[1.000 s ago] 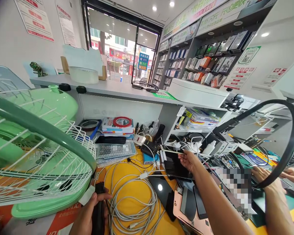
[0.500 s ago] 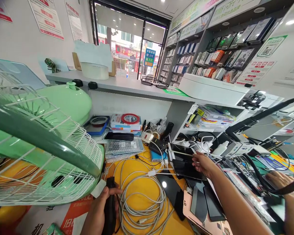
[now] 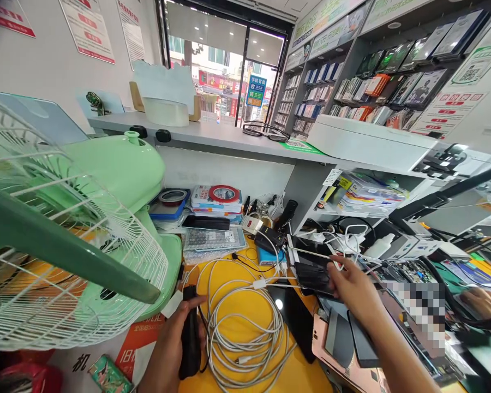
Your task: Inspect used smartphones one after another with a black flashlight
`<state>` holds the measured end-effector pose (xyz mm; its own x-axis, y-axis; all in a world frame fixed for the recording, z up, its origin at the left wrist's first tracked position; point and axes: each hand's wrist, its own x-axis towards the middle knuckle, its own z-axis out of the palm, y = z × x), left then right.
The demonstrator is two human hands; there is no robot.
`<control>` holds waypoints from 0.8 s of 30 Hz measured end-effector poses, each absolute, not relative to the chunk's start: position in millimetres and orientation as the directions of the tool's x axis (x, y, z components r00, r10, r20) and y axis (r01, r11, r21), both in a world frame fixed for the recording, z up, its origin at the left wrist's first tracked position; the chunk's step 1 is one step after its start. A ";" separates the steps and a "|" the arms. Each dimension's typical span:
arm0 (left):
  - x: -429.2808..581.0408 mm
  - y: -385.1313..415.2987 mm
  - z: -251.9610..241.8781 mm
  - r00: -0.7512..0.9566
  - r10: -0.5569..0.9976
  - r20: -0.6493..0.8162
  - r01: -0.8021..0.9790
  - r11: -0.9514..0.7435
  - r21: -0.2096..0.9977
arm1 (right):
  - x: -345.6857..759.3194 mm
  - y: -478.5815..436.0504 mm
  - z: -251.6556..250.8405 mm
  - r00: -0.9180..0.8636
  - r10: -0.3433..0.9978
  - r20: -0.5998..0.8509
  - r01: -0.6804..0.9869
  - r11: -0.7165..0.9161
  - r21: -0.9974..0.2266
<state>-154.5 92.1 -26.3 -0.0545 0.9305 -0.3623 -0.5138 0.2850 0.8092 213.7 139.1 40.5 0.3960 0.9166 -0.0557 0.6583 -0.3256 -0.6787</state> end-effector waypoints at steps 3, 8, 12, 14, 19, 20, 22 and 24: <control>-155.7 87.8 -14.1 -0.069 0.937 -0.343 -0.518 0.260 0.815 | 161.1 108.8 22.5 0.162 0.985 -0.056 0.691 -0.153 -0.706; -158.0 82.7 -0.6 -0.053 0.908 -0.416 -0.532 0.327 0.781 | 80.8 73.6 0.0 -0.105 0.994 0.031 0.786 0.102 -0.609; -159.3 84.8 3.8 -0.040 0.899 -0.436 -0.574 0.336 0.747 | 79.7 74.1 4.2 -0.180 0.966 0.183 0.875 0.242 -0.419; -159.6 85.9 6.0 -0.055 0.908 -0.416 -0.574 0.312 0.757 | 102.9 86.2 10.1 -0.162 0.948 0.274 0.926 0.242 -0.289; -158.8 85.4 6.2 -0.064 0.921 -0.385 -0.609 0.270 0.746 | 167.8 127.8 15.8 -0.195 0.919 0.344 0.977 0.212 -0.014; -158.6 85.1 5.6 -0.067 0.922 -0.381 -0.616 0.262 0.743 | 175.9 134.2 14.1 -0.216 0.919 0.329 0.975 0.222 0.020; -158.3 84.6 4.7 -0.068 0.925 -0.374 -0.614 0.257 0.746 | 187.9 143.6 9.0 -0.246 0.919 0.308 0.969 0.237 0.068; -158.5 84.5 4.9 -0.063 0.926 -0.372 -0.613 0.258 0.747 | 197.0 149.6 4.4 -0.250 0.919 0.305 0.968 0.232 0.096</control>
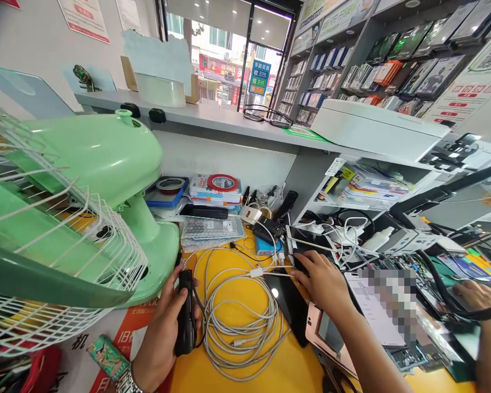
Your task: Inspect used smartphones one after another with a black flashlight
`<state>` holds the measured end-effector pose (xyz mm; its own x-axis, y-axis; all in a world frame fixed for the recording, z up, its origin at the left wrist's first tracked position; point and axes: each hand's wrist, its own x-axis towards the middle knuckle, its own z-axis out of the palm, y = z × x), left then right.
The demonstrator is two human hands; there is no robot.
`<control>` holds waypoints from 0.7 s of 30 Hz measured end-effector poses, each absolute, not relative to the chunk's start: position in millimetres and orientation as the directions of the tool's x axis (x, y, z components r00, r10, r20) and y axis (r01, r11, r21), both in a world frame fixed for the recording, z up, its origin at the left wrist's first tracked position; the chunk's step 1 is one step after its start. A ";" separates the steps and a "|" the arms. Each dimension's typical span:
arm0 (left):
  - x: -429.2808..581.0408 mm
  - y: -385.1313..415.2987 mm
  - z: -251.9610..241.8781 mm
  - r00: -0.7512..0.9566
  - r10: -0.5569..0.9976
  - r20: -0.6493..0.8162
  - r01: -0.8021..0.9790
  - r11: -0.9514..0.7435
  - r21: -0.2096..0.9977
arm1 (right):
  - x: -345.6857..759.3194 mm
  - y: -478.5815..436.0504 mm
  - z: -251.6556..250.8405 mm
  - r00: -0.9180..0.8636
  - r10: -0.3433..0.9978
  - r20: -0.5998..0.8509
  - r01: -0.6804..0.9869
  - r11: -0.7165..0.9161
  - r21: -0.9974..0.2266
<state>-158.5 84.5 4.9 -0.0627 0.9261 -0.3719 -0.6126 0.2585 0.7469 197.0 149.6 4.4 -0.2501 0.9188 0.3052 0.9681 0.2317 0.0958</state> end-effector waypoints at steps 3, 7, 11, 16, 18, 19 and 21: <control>-159.2 85.3 6.7 -0.046 0.929 -0.368 -0.622 0.262 0.738 | 208.7 153.2 1.9 -0.227 0.919 0.322 0.973 0.200 0.117; -160.2 86.2 8.3 -0.013 0.923 -0.384 -0.629 0.291 0.721 | 215.5 147.1 4.4 -0.218 0.919 0.330 0.973 0.181 0.140; -161.0 85.3 6.6 -0.009 0.924 -0.382 -0.626 0.293 0.723 | 210.3 136.6 5.7 -0.279 0.919 0.278 0.955 0.235 0.183; -160.8 84.5 4.1 0.000 0.924 -0.383 -0.622 0.300 0.723 | 205.6 139.3 7.3 -0.305 0.917 0.257 0.941 0.250 0.227; -160.4 85.4 4.6 -0.019 0.922 -0.386 -0.623 0.291 0.726 | 206.0 143.2 8.5 -0.306 0.915 0.263 0.941 0.247 0.233; -160.3 86.1 5.2 -0.029 0.921 -0.389 -0.624 0.288 0.726 | 206.5 145.0 8.9 -0.305 0.914 0.269 0.941 0.245 0.234; -160.2 87.4 6.5 -0.045 0.917 -0.396 -0.628 0.283 0.725 | 207.8 147.9 9.2 -0.301 0.911 0.281 0.943 0.240 0.231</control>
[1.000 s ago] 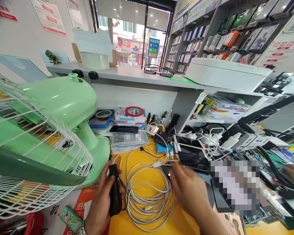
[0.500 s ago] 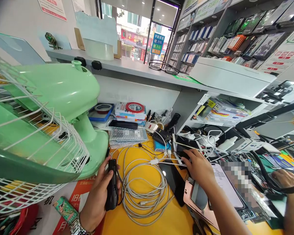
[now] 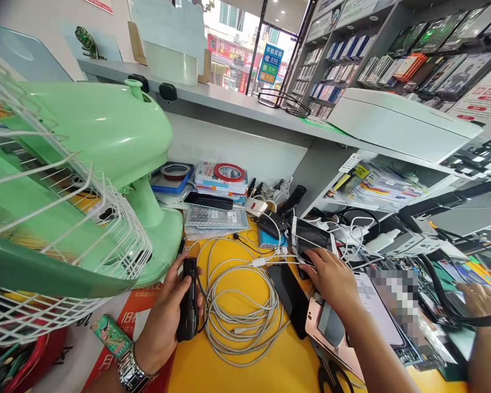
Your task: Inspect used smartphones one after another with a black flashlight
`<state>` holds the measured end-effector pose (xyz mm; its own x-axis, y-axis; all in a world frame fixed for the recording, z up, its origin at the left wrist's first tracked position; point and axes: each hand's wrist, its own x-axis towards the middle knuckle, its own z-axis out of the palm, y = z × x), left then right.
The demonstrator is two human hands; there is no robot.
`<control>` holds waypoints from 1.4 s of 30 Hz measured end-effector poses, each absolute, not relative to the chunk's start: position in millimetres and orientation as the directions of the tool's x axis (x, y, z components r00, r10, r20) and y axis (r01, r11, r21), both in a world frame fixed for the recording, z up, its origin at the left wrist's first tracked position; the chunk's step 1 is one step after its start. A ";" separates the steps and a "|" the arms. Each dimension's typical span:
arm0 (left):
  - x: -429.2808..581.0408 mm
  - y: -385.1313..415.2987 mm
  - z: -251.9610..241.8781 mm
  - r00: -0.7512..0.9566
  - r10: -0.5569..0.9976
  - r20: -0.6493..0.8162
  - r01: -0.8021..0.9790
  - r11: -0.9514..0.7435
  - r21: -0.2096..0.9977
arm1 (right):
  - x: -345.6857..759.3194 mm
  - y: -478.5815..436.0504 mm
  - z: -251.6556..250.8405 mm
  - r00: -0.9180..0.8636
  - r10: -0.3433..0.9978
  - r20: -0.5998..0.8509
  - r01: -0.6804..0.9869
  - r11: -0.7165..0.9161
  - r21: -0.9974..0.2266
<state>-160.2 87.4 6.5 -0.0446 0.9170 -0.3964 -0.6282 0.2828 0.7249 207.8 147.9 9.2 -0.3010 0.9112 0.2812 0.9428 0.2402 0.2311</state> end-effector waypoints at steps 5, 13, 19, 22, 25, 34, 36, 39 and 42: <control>-160.5 88.0 9.7 -0.061 0.907 -0.416 -0.643 0.283 0.712 | 212.5 152.3 7.7 -0.285 0.914 0.288 0.949 0.228 0.216; -161.3 87.0 9.5 -0.062 0.905 -0.420 -0.639 0.288 0.713 | 216.9 156.0 10.0 -0.289 0.924 0.251 0.954 0.258 0.149; -161.9 86.6 1.8 -0.018 0.910 -0.413 -0.621 0.314 0.718 | 209.6 167.0 18.1 -0.321 0.914 0.247 0.947 0.306 0.095; -162.0 85.4 -1.2 0.002 0.913 -0.408 -0.602 0.327 0.729 | 202.7 175.4 19.5 -0.338 0.903 0.267 0.941 0.326 0.091; -162.2 84.9 -1.3 0.012 0.921 -0.390 -0.598 0.320 0.735 | 196.6 178.5 17.6 -0.347 0.892 0.288 0.938 0.338 0.083; -163.2 85.1 1.8 -0.027 0.944 -0.328 -0.597 0.248 0.763 | 189.0 141.3 24.7 -0.288 0.880 0.379 0.950 0.311 0.000; -162.7 84.6 1.3 -0.020 0.951 -0.308 -0.586 0.238 0.775 | 183.3 128.2 29.1 -0.289 0.879 0.378 0.949 0.316 -0.009; -161.4 84.3 0.3 -0.039 0.954 -0.299 -0.558 0.227 0.798 | 173.2 111.2 32.7 -0.314 0.888 0.336 0.941 0.338 -0.011; -160.7 83.5 -0.3 -0.070 0.958 -0.277 -0.540 0.197 0.818 | 169.5 101.0 32.6 -0.321 0.906 0.276 0.943 0.333 0.002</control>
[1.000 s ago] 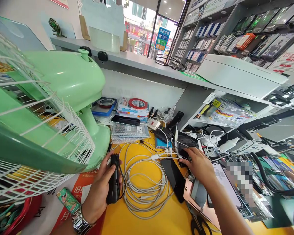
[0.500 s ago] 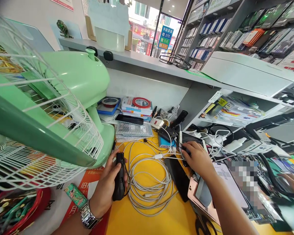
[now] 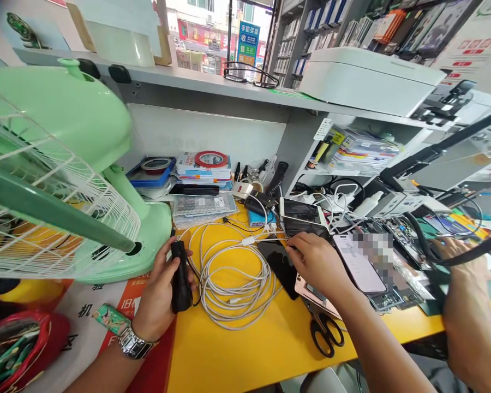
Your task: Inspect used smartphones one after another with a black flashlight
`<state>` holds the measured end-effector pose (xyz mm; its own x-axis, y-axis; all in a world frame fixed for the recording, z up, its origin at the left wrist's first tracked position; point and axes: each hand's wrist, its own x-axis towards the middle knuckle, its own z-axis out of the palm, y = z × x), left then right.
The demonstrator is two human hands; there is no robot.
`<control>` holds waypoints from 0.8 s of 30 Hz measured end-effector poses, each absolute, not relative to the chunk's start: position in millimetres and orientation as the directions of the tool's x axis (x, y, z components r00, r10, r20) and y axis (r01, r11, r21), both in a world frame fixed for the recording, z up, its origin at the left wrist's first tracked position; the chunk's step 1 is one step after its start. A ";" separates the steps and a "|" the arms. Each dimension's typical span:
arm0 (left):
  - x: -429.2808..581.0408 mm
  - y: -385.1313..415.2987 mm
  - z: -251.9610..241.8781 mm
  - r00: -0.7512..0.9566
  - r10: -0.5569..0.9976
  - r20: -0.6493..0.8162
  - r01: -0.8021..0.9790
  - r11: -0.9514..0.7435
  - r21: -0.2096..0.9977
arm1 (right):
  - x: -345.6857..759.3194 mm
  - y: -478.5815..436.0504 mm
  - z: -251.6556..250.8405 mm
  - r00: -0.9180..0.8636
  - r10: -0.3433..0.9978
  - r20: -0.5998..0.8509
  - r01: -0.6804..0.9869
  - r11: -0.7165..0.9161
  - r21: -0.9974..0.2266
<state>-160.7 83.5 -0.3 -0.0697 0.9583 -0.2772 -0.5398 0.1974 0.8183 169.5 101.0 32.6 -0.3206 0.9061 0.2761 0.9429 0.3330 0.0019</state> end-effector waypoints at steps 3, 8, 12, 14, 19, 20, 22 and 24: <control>-160.3 82.9 -1.1 -0.081 0.965 -0.251 -0.530 0.171 0.830 | 173.3 96.7 31.7 -0.285 0.934 0.215 0.958 0.286 0.025; -158.1 83.8 -4.9 -0.087 0.973 -0.212 -0.505 0.140 0.851 | 170.6 91.5 32.7 -0.222 0.975 0.030 0.972 0.218 0.087; -156.5 83.5 -9.0 -0.079 0.979 -0.187 -0.487 0.126 0.865 | 150.9 88.7 31.4 -0.148 0.981 -0.125 0.973 0.167 0.162; -156.6 83.1 -10.1 -0.080 0.983 -0.168 -0.483 0.109 0.869 | 140.4 89.8 29.5 -0.094 0.979 -0.181 0.972 0.130 0.198; -158.1 83.9 -10.1 -0.113 0.986 -0.126 -0.484 0.056 0.873 | 126.6 97.7 26.4 -0.031 0.956 -0.293 0.969 0.101 0.226; -158.4 84.3 -10.3 -0.124 0.985 -0.119 -0.484 0.044 0.874 | 126.1 99.1 26.4 -0.032 0.952 -0.306 0.970 0.103 0.220; -158.7 84.7 -11.1 -0.139 0.985 -0.103 -0.482 0.023 0.876 | 126.1 100.5 26.2 -0.035 0.947 -0.320 0.973 0.104 0.204; -158.8 84.8 -12.8 -0.141 0.986 -0.086 -0.477 0.008 0.879 | 126.1 100.2 25.2 -0.030 0.948 -0.318 0.976 0.096 0.194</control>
